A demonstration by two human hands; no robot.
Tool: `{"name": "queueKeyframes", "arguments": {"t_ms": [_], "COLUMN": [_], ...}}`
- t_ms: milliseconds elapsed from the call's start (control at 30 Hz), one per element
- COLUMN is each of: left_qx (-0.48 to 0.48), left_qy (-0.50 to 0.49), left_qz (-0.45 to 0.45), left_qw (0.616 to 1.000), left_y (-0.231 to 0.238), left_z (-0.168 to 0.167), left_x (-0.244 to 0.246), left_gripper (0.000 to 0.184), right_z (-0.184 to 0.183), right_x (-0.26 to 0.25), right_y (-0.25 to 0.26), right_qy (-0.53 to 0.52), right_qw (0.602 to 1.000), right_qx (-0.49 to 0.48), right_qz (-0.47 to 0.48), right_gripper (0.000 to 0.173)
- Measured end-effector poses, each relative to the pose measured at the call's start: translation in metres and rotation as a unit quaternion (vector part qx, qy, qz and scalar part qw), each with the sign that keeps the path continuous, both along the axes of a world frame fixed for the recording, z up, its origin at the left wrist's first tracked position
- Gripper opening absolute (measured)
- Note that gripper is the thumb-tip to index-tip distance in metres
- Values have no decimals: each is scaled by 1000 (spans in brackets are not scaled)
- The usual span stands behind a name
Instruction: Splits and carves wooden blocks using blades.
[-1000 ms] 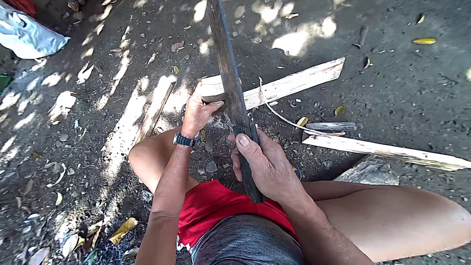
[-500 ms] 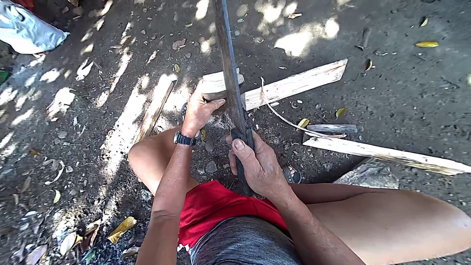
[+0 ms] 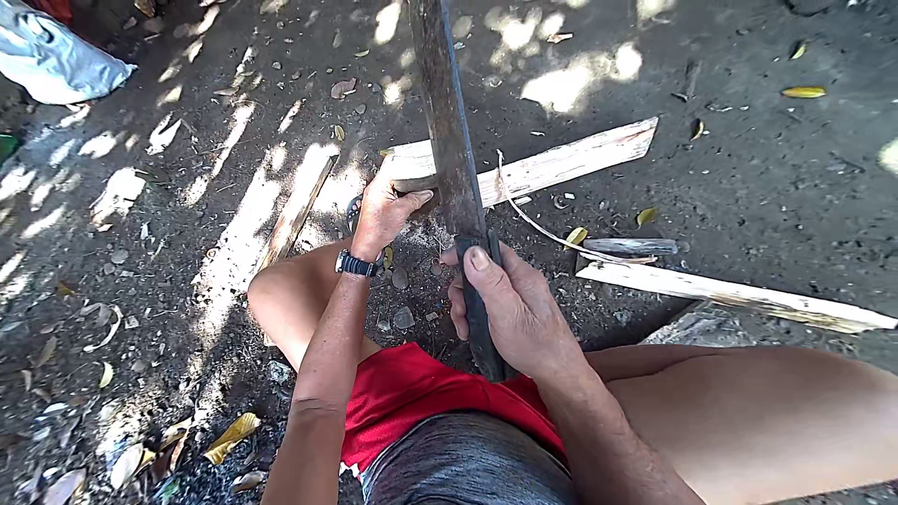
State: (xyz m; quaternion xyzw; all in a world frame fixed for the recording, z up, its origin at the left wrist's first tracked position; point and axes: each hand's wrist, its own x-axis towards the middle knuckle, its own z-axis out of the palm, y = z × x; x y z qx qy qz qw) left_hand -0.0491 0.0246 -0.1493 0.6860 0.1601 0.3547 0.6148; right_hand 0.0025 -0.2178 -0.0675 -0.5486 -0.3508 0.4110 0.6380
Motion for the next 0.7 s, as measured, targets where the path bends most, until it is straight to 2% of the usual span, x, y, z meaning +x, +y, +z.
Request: {"name": "queueKeyframes", "arguments": {"t_ms": [67,167,233,300,333,400,467,500,567,633,700], "left_qx": [-5,2,23,40,40,32,30,27,-3,-39,-55], "left_qy": [0,2,8,30,40,81,110,109,69,7,-14], "left_qz": [-5,13,35,80,105,163,196,195,157,83,-6], "left_qw": [1000,1000,999,996,993,983,974,974,985,996,998], "left_y": [0,-2,-6,-14,-21,-45,-86,-104,-136,-167,-191], "left_z": [-1,-1,1,7,10,15,21,22,23,26,31], "left_x": [-1,-3,-6,-13,-20,-42,-68,-77,-96,-112,-118], "left_gripper": [61,54,64,86,90,86,68,60,61,74,96], "right_z": [-2,-2,-2,-2,-3,-6,-5,-5,-5,-6,-6], "right_x": [-3,-7,-9,-11,-13,-15,-14,-13,-10,-8,-7], "right_y": [0,0,1,2,3,5,6,7,9,12,15], "right_qy": [-12,-8,-10,-22,-27,-30,-35,-37,-42,-48,-57], "right_qw": [1000,1000,1000,1000,1000,999,999,999,999,999,998], "right_qx": [0,-3,-11,-16,-15,-9,-7,-5,1,4,-1], "right_qz": [-6,-9,-5,-2,-3,-7,-5,-4,-5,-4,-10], "right_gripper": [45,45,45,46,46,45,45,45,43,42,41]}}
